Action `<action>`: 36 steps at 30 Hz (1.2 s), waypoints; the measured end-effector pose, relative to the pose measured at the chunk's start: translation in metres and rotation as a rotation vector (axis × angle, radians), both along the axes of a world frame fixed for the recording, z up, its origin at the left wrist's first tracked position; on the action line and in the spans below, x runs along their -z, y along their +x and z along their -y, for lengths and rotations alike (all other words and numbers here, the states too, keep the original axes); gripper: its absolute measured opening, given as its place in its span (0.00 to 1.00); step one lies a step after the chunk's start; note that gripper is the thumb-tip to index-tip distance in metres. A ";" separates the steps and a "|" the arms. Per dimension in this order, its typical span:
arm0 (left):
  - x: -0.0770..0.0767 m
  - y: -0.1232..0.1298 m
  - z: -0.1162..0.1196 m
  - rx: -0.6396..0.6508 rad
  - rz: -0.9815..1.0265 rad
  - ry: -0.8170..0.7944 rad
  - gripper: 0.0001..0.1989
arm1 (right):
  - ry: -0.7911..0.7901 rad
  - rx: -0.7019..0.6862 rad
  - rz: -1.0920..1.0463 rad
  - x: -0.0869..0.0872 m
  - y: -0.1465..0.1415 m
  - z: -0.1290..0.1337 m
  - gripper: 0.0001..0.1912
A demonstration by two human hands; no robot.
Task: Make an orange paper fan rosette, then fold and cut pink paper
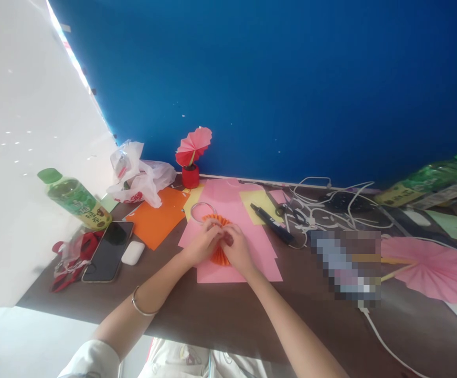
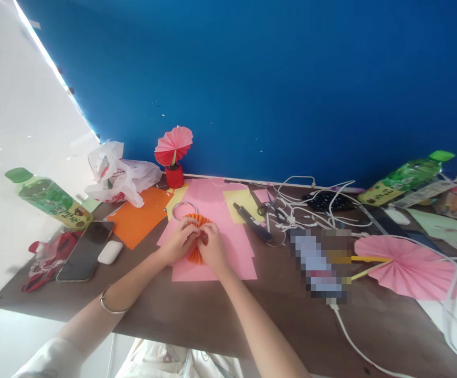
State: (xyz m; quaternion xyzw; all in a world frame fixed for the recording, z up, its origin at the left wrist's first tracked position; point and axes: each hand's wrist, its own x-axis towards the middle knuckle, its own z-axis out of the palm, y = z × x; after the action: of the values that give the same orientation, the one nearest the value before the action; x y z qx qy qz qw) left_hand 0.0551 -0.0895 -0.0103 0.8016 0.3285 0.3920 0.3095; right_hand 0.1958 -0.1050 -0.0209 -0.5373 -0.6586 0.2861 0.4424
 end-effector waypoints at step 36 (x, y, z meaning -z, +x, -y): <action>0.008 0.000 -0.005 -0.225 0.111 -0.184 0.05 | -0.051 -0.002 -0.002 -0.015 0.017 0.004 0.07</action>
State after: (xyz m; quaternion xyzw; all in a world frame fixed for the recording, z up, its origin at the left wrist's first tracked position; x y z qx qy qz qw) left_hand 0.0555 -0.0845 -0.0179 0.7052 0.4331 0.4361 0.3535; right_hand 0.2125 -0.1093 -0.0055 -0.5475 -0.6512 0.3037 0.4288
